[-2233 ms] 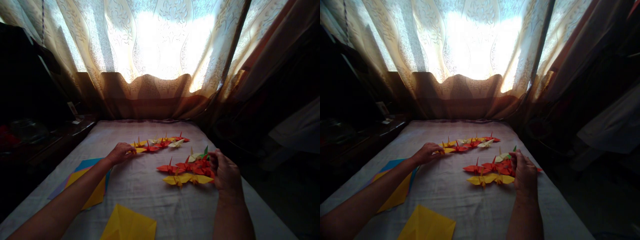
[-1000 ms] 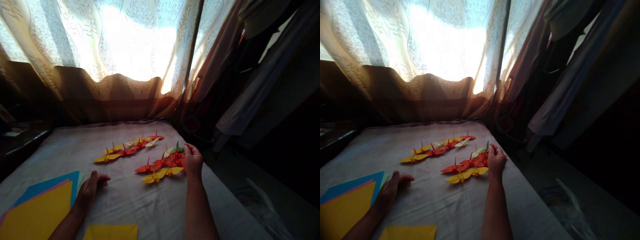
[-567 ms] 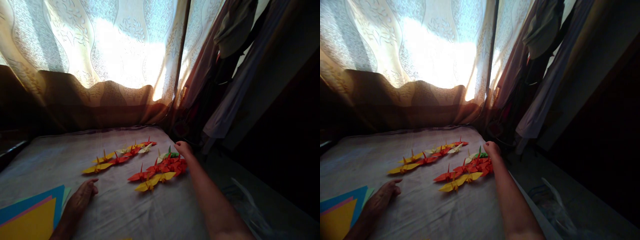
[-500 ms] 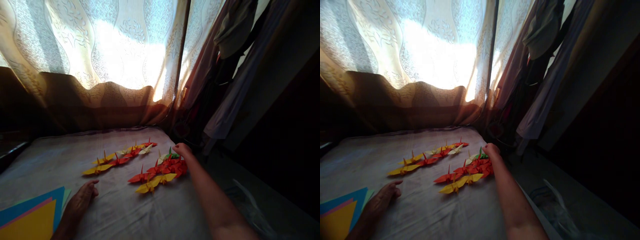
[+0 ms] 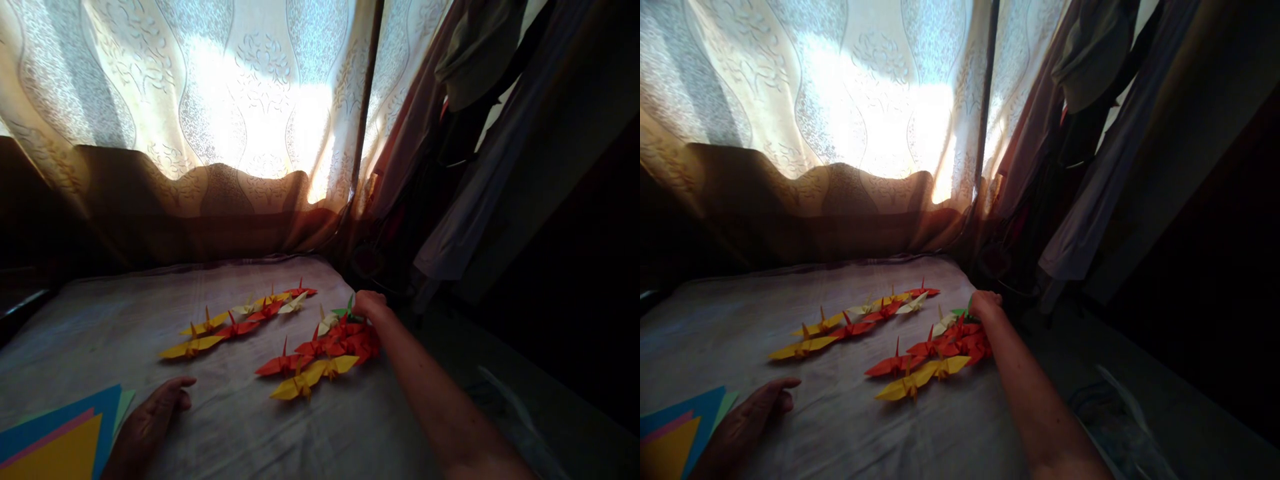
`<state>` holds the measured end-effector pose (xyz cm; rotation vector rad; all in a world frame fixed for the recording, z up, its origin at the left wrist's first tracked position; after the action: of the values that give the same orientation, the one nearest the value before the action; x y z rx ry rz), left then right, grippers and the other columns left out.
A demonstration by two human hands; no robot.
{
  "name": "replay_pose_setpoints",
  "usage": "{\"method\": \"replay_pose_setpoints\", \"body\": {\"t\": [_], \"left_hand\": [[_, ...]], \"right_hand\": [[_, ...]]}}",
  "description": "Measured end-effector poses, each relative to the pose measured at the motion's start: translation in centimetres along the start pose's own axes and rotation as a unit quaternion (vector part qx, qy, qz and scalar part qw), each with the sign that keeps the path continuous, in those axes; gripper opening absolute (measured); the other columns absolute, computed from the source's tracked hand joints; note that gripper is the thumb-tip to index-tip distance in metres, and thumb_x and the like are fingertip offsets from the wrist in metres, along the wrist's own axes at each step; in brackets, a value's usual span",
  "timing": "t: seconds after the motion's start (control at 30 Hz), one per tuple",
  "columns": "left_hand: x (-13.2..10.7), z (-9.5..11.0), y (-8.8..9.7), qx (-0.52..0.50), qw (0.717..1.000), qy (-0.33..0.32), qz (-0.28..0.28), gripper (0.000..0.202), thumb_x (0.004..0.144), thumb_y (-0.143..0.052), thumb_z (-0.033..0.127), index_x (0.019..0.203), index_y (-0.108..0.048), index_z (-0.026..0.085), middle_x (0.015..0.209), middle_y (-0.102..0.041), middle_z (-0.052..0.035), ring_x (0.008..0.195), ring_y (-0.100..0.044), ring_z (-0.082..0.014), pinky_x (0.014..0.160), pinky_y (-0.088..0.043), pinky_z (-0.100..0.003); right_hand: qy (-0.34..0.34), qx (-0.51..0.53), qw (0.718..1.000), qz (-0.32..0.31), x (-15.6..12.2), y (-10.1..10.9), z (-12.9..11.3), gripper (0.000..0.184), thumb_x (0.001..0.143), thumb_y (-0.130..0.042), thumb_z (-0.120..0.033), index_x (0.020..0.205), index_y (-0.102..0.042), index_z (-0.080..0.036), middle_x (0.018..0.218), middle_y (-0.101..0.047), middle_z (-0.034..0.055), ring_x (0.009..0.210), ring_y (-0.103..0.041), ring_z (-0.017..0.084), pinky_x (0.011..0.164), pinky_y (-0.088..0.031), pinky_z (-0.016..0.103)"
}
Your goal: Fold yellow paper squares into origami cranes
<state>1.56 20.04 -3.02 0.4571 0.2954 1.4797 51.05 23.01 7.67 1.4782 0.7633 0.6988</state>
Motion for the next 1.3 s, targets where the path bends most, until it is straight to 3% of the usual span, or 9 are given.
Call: {"method": "replay_pose_setpoints", "body": {"t": [0.13, 0.27, 0.4, 0.47, 0.73, 0.9, 1.03, 1.17, 1.3], "left_hand": [[0.3, -0.6, 0.1, 0.007, 1.0, 0.004, 0.006, 0.068, 0.073, -0.044, 0.084, 0.093, -0.073, 0.026, 0.072, -0.071, -0.001, 0.072, -0.069, -0.0225, 0.071, -0.057, -0.031], [0.2, -0.5, 0.4, -0.001, 1.0, 0.018, 0.02, 0.07, 0.07, -0.045, 0.086, 0.089, -0.074, 0.026, 0.071, -0.07, -0.0018, 0.071, -0.069, -0.0233, 0.07, -0.057, -0.032], [-0.6, 0.8, 0.2, -0.021, 0.999, 0.023, 0.028, 0.069, 0.072, -0.044, 0.086, 0.089, -0.074, 0.027, 0.071, -0.069, -0.0015, 0.074, -0.067, -0.0234, 0.075, -0.056, -0.033], [-1.0, 1.4, 0.0, -0.028, 0.998, 0.029, 0.058, 0.069, 0.073, -0.043, 0.086, 0.088, -0.073, 0.026, 0.069, -0.067, -0.0008, 0.071, -0.065, -0.0219, 0.073, -0.055, -0.031], [-1.6, 2.1, -0.7, -0.032, 0.995, 0.036, 0.089, 0.071, 0.073, -0.043, 0.087, 0.086, -0.071, 0.024, 0.067, -0.064, 0.0009, 0.07, -0.062, -0.019, 0.072, -0.052, -0.027], [-1.5, 1.9, -0.5, -0.033, 0.995, 0.035, 0.087, 0.07, 0.077, -0.041, 0.085, 0.088, -0.072, 0.023, 0.067, -0.065, 0.0001, 0.071, -0.063, -0.0198, 0.073, -0.053, -0.027], [-0.9, 1.0, 0.1, -0.013, 0.999, 0.032, 0.028, 0.073, 0.072, -0.043, 0.087, 0.089, -0.073, 0.023, 0.07, -0.068, -0.0005, 0.072, -0.066, -0.02, 0.074, -0.055, -0.027], [-0.2, -0.2, 0.7, -0.001, 0.999, 0.046, 0.005, 0.073, 0.07, -0.046, 0.087, 0.095, -0.073, 0.024, 0.075, -0.071, 0.0004, 0.079, -0.068, -0.0199, 0.079, -0.055, -0.025], [0.2, -1.2, 0.8, -0.008, 0.999, 0.052, -0.001, 0.077, 0.066, -0.047, 0.09, 0.096, -0.072, 0.024, 0.075, -0.072, 0.0003, 0.081, -0.069, -0.0202, 0.081, -0.055, -0.024]], "right_hand": [[0.008, -0.007, 1.0, 0.006, 1.2, 1.1, -0.7, 0.025, 0.083, -0.067, -0.029, 0.101, -0.076, -0.013, 0.109, -0.072, 0.0186, 0.11, -0.066, 0.03, 0.085, -0.051, 0.034], [0.023, -0.001, 1.0, 0.006, 2.9, 0.7, -2.8, 0.024, 0.095, -0.057, -0.03, 0.11, -0.07, -0.016, 0.117, -0.068, 0.0129, 0.11, -0.064, 0.025, 0.089, -0.052, 0.037], [0.028, 0.004, 1.0, -0.011, 4.8, -1.0, -5.1, 0.033, 0.095, -0.06, -0.037, 0.122, -0.059, -0.017, 0.123, -0.061, 0.0093, 0.104, -0.062, 0.021, 0.089, -0.054, 0.042], [0.029, 0.006, 0.999, -0.018, 5.5, -1.8, -5.9, 0.034, 0.095, -0.061, -0.037, 0.123, -0.058, -0.017, 0.125, -0.059, 0.0099, 0.105, -0.062, 0.022, 0.089, -0.054, 0.042], [0.015, 0.018, 0.999, -0.033, 5.7, -3.4, -7.1, 0.033, 0.096, -0.059, -0.037, 0.124, -0.058, -0.018, 0.126, -0.059, 0.0093, 0.105, -0.062, 0.021, 0.089, -0.054, 0.042], [0.021, 0.026, 0.999, -0.036, 5.5, -2.1, -6.4, 0.035, 0.095, -0.06, -0.037, 0.124, -0.058, -0.018, 0.125, -0.059, 0.009, 0.105, -0.062, 0.022, 0.089, -0.054, 0.043], [0.032, 0.031, 0.998, -0.042, 5.2, -0.6, -4.3, 0.032, 0.096, -0.059, -0.038, 0.12, -0.06, -0.018, 0.123, -0.062, 0.0086, 0.105, -0.062, 0.021, 0.09, -0.053, 0.043], [0.05, 0.039, 0.996, -0.068, 4.0, -0.1, -1.8, 0.025, 0.093, -0.06, -0.04, 0.099, -0.074, -0.021, 0.106, -0.072, 0.0077, 0.097, -0.067, 0.02, 0.082, -0.051, 0.029], [0.083, 0.046, 0.989, -0.11, 2.4, -0.6, -0.2, 0.029, 0.089, -0.061, -0.043, 0.083, -0.078, -0.02, 0.089, -0.076, 0.0053, 0.08, -0.069, 0.017, 0.067, -0.048, 0.021]]}}
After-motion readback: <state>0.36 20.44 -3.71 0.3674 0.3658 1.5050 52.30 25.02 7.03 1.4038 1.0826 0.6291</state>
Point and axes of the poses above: each hand's wrist, its own x-axis towards the middle knuckle, its own y-axis out of the back of the hand, z = x × y, the point moved 3 cm from there along x, towards the middle knuckle
